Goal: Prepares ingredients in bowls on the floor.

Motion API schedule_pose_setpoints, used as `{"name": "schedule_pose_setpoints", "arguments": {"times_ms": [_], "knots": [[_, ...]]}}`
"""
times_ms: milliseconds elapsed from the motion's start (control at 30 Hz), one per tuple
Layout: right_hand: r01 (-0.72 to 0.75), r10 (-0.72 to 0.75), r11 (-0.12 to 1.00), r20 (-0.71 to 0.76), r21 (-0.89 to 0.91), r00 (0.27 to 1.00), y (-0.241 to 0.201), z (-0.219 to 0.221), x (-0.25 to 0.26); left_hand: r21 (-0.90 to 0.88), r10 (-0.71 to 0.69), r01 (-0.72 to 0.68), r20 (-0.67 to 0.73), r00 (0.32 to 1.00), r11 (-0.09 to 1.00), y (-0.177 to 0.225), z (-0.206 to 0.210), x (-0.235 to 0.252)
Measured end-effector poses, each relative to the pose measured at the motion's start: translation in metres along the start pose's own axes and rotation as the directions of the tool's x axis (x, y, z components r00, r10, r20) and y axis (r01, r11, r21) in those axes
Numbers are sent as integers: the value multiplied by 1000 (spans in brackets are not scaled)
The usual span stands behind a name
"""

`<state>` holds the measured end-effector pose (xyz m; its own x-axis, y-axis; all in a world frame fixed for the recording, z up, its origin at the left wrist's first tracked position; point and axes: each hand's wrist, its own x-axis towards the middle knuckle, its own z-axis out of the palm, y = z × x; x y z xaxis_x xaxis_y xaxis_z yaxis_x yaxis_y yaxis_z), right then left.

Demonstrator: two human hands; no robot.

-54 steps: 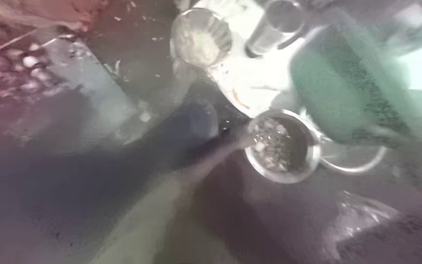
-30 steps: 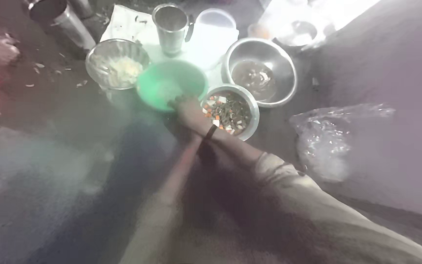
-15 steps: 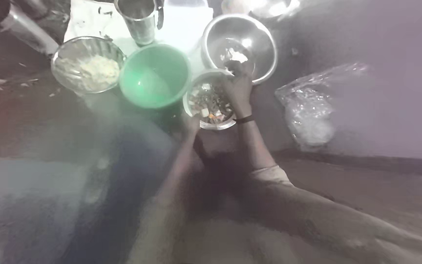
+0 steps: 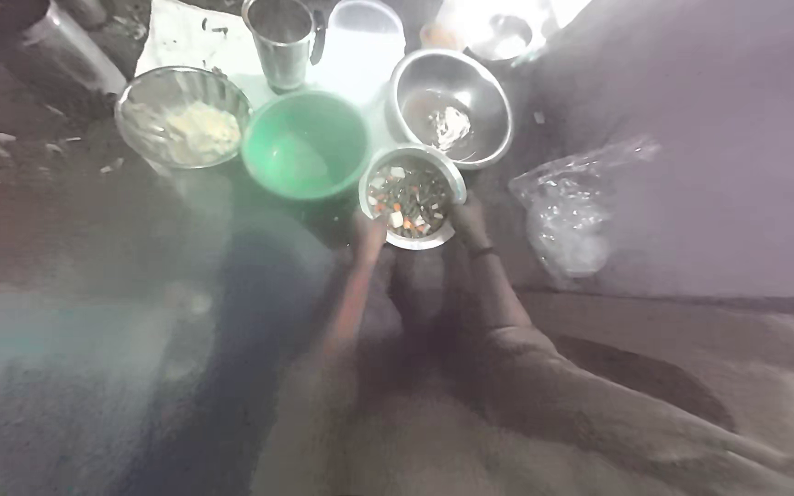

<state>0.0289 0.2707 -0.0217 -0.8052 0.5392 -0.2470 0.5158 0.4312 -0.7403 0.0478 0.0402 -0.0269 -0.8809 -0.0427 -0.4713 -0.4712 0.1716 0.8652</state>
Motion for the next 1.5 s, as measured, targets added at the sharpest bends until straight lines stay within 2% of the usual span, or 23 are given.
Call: {"name": "schedule_pose_setpoints", "arguments": {"times_ms": [100,167,267,433,633,767,900,1000,1167,1200,1300,1400,1500], "knots": [[18,-18,996,3,88,1000,20,-2,-22,-4,-1,1,40,999,1000,0,-6,-13],[-6,4,996,23,93,1000,35,-7,-31,65,18,-21,45,999,998,-1,-10,-18],[-42,45,993,-26,106,999,47,-14,-36,86,18,-27,107,994,996,-6,-8,-24],[-107,105,994,-111,-20,988,37,-35,-47,22,31,-36,187,982,999,3,-10,-40],[-8,5,1000,-109,-30,994,-3,-61,-68,16,79,-83,184,980,996,23,-32,-53],[41,-47,996,-75,-83,996,-75,-60,-94,58,89,-96,120,989,994,57,-57,-43],[197,-196,977,-30,80,980,-102,-50,-79,-2,46,-46,86,995,999,71,-92,-47],[216,-216,965,-17,149,976,-137,-31,-70,-12,0,1,85,996,1000,77,-121,-54],[228,-237,963,47,141,970,-178,-7,-68,-57,-66,71,82,994,996,81,-141,-34],[233,-239,963,24,137,971,-181,-1,-61,-75,-58,65,90,994,995,79,-142,-25],[170,-170,985,94,8,981,-207,3,-54,-185,-24,37,70,997,982,68,-132,20],[308,-308,951,16,-8,951,-208,17,-33,-273,-95,112,75,993,956,78,-129,45],[338,-338,940,-4,-46,941,-220,25,-26,-347,-145,171,99,984,922,71,-125,53]]}}
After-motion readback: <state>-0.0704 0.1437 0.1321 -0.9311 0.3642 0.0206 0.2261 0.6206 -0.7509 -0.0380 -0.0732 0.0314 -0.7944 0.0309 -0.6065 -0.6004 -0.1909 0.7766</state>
